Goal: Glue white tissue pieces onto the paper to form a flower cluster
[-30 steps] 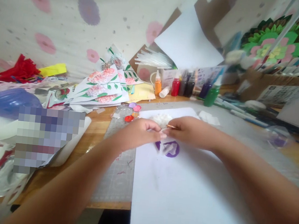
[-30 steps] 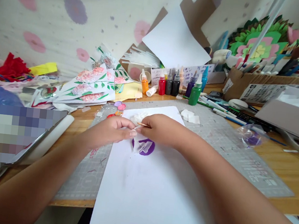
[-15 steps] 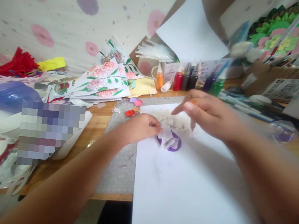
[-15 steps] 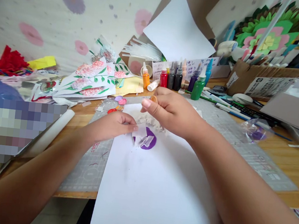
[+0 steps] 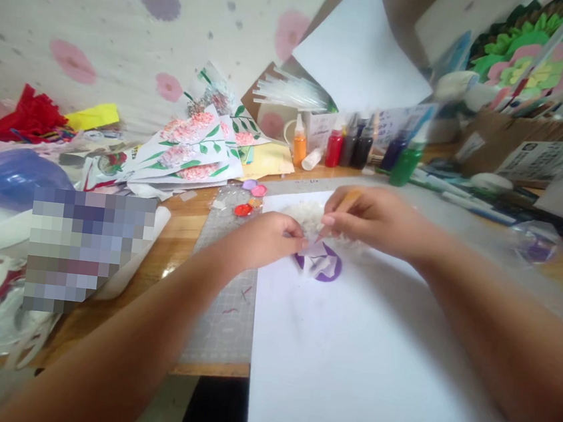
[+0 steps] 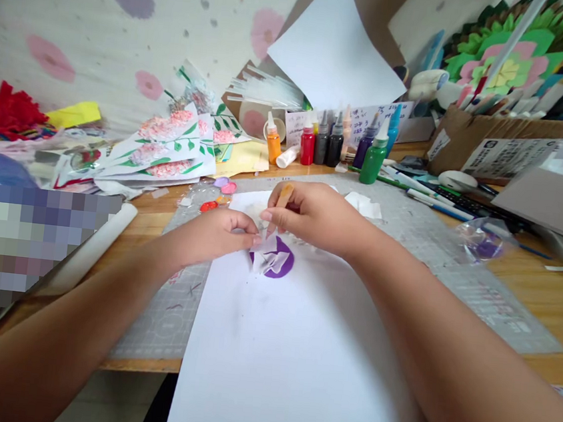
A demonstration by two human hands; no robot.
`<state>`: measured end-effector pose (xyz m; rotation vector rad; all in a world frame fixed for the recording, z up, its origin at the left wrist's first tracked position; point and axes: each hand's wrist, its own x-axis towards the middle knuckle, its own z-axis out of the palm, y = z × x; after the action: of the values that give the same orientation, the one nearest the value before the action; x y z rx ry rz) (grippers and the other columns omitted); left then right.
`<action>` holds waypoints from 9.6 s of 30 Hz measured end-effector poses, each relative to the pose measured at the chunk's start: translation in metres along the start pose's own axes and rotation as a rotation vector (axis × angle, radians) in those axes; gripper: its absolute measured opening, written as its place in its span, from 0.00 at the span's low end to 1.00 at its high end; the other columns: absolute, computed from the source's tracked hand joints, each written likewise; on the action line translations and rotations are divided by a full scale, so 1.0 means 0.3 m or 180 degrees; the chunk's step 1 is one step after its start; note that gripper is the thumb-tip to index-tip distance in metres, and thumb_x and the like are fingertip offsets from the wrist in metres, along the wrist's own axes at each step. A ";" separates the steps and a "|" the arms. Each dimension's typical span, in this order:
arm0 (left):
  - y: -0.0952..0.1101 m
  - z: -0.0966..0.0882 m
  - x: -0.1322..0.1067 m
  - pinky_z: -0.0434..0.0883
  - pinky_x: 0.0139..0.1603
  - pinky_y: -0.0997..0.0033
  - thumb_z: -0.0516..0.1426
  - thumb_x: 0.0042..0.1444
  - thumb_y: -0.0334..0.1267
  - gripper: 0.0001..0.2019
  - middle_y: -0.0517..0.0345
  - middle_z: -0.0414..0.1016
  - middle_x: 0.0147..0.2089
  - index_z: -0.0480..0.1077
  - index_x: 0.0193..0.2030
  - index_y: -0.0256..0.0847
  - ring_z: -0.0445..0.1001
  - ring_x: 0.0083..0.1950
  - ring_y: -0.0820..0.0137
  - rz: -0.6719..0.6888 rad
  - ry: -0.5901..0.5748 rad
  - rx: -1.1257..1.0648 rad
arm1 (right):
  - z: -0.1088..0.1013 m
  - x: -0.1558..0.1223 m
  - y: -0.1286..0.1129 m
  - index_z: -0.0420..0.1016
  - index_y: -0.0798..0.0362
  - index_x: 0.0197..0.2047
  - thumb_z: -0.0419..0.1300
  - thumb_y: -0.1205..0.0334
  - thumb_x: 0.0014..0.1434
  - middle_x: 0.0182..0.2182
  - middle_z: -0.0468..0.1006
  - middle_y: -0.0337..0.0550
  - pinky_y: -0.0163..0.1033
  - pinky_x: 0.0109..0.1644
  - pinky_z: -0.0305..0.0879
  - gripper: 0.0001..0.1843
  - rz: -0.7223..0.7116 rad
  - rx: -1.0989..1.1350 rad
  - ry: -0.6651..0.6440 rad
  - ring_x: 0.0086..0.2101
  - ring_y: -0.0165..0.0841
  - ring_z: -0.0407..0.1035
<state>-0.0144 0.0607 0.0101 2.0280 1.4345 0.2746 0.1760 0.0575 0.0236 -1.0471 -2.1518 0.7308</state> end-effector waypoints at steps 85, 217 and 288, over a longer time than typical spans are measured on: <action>0.037 0.002 0.004 0.55 0.21 0.78 0.50 0.53 0.44 0.14 0.65 0.62 0.20 0.62 0.23 0.38 0.59 0.20 0.79 0.0069 0.0079 -0.0538 | 0.037 0.032 -0.016 0.71 0.53 0.25 0.53 0.60 0.48 0.26 0.73 0.40 0.33 0.25 0.50 0.08 0.0623 -0.1268 -0.0136 0.25 0.28 0.62; 0.081 0.000 -0.054 0.49 0.59 0.49 0.55 0.46 0.49 0.11 0.60 0.47 0.62 0.67 0.29 0.43 0.48 0.61 0.56 0.0745 -0.0733 0.0990 | 0.045 -0.083 0.011 0.72 0.54 0.35 0.48 0.57 0.59 0.30 0.73 0.45 0.35 0.31 0.50 0.14 -0.0801 -0.2188 -0.0616 0.31 0.32 0.65; 0.083 0.039 -0.056 0.41 0.57 0.38 0.54 0.46 0.47 0.10 0.60 0.47 0.64 0.67 0.26 0.43 0.42 0.64 0.53 0.0611 -0.0126 0.1419 | 0.036 -0.234 -0.040 0.68 0.52 0.31 0.52 0.69 0.53 0.28 0.74 0.35 0.30 0.32 0.60 0.05 -0.0156 -0.0510 -0.0221 0.30 0.25 0.68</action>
<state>0.0044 0.0360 0.0189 2.5195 1.3662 -0.0120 0.1966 -0.0088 0.0046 -1.0599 -2.3185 0.5874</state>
